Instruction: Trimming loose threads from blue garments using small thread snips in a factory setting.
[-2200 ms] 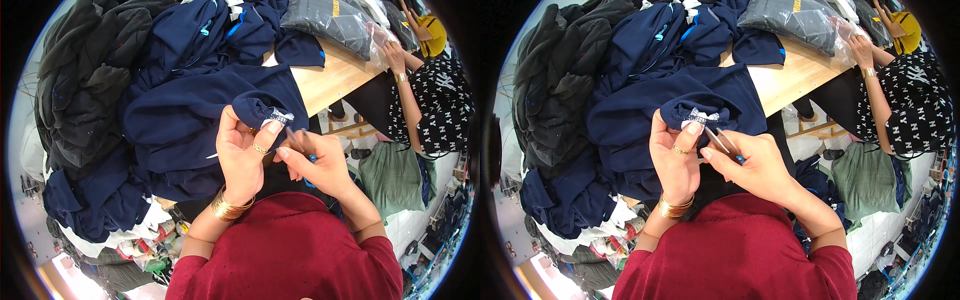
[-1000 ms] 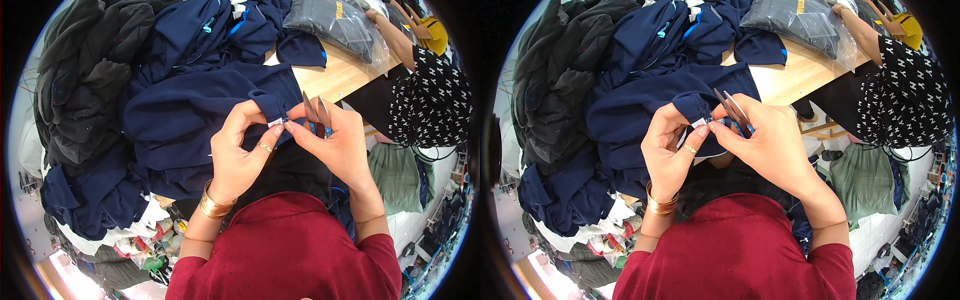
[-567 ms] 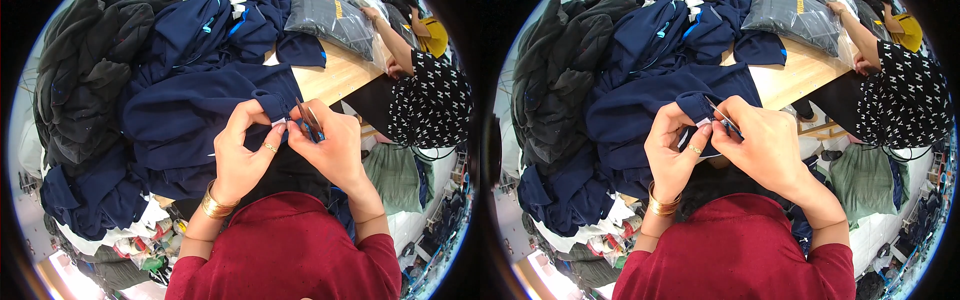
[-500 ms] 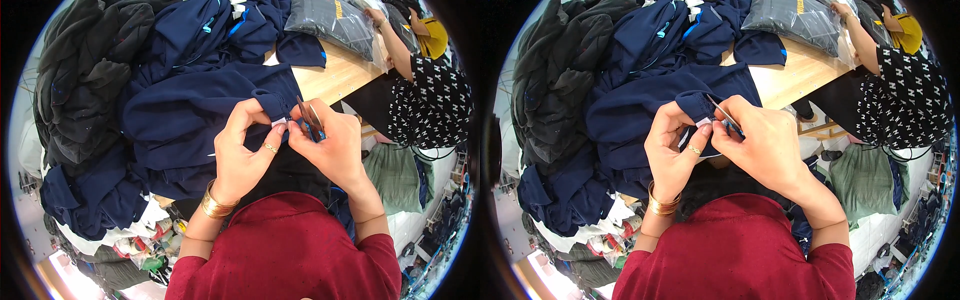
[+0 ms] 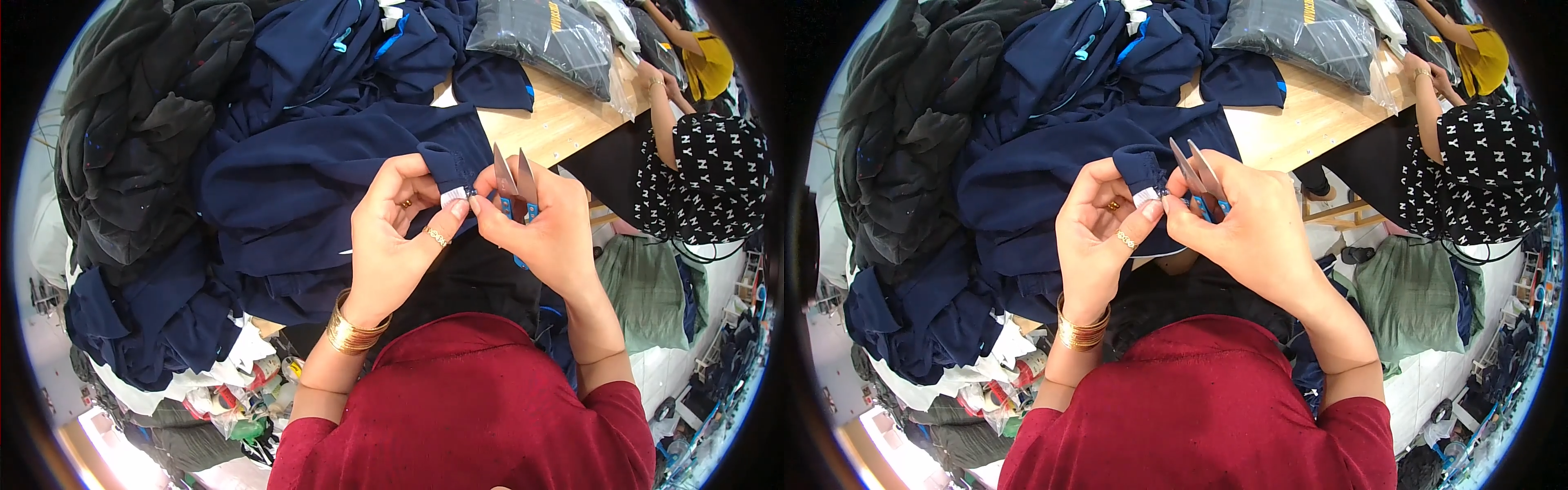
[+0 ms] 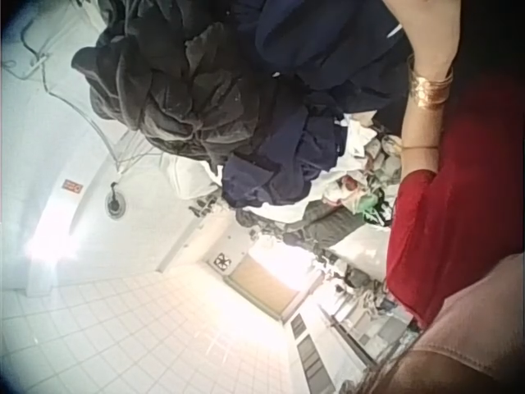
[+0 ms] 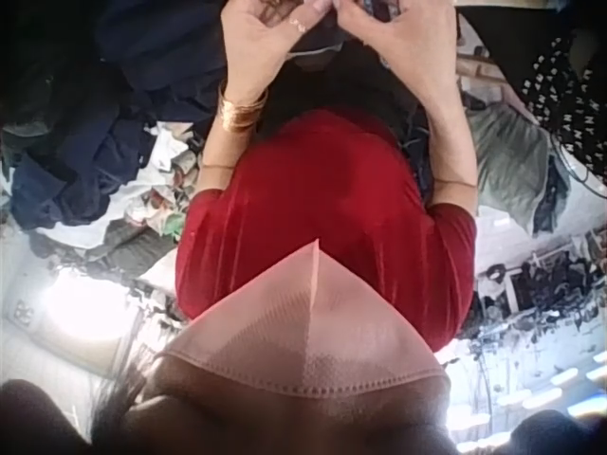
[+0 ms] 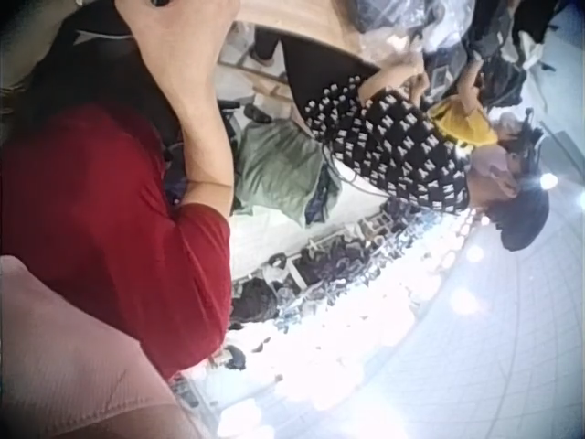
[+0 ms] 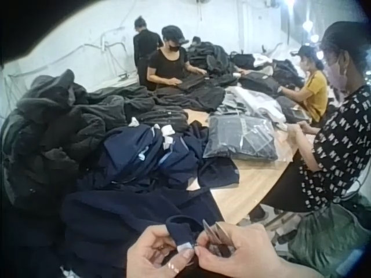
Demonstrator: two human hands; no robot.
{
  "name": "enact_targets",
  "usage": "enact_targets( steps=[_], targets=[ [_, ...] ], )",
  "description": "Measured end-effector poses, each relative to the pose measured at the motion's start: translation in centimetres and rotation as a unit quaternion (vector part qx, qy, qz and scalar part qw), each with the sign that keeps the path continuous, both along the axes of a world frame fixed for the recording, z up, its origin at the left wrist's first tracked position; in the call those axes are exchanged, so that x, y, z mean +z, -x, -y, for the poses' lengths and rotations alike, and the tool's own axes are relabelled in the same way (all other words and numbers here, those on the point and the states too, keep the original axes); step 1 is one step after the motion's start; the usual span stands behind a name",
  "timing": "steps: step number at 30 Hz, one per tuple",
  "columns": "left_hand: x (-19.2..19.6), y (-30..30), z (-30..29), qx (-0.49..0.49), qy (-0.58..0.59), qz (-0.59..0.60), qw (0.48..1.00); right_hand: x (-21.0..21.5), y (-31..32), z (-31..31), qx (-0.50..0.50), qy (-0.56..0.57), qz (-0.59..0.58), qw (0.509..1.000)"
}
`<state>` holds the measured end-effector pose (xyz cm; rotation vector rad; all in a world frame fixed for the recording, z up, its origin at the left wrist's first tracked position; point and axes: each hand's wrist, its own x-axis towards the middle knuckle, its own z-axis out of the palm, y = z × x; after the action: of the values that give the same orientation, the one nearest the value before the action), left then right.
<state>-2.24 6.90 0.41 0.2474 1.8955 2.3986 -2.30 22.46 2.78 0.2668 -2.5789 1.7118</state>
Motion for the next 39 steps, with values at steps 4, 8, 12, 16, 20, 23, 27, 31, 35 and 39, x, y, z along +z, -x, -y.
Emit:
enact_targets(
  steps=[4,8,12,16,20,23,27,31,35,39],
  targets=[
    [-0.4,-0.3,0.0,0.053,0.206,-0.117,0.97,-0.9,-0.2,0.4,-0.011,-0.062,-0.068,0.996],
    [0.0,-0.1,-0.1,0.041,0.085,-0.065,0.993,-0.4,-0.2,0.1,-0.017,-0.015,-0.025,0.999],
    [0.3,0.0,0.1,0.012,0.015,-0.003,1.0,-0.4,0.1,-0.3,-0.002,0.072,0.059,0.996],
    [0.2,0.1,0.4,0.01,0.005,0.01,1.0,0.1,0.2,-0.4,0.004,0.138,0.115,0.984],
    [-0.1,0.2,0.4,-0.001,-0.024,0.029,0.999,0.0,-0.1,-0.5,0.002,0.112,0.097,0.989],
    [0.0,0.2,0.4,0.0,-0.029,0.034,0.999,-0.2,-0.1,-0.6,0.003,0.086,0.076,0.993],
    [-0.1,0.2,0.4,0.001,-0.023,0.032,0.999,-0.3,-0.2,-0.6,0.008,0.069,0.065,0.995],
    [-0.1,0.2,0.3,0.003,-0.024,0.032,0.999,-0.3,-0.2,-0.4,0.001,0.07,0.059,0.996],
    [-0.2,0.3,0.3,0.006,-0.035,0.031,0.999,-0.2,-0.1,-0.5,0.0,0.057,0.047,0.997],
    [-0.1,0.2,0.2,0.016,-0.06,0.049,0.997,0.4,-0.4,-0.1,-0.019,0.105,0.079,0.991]
  ],
)
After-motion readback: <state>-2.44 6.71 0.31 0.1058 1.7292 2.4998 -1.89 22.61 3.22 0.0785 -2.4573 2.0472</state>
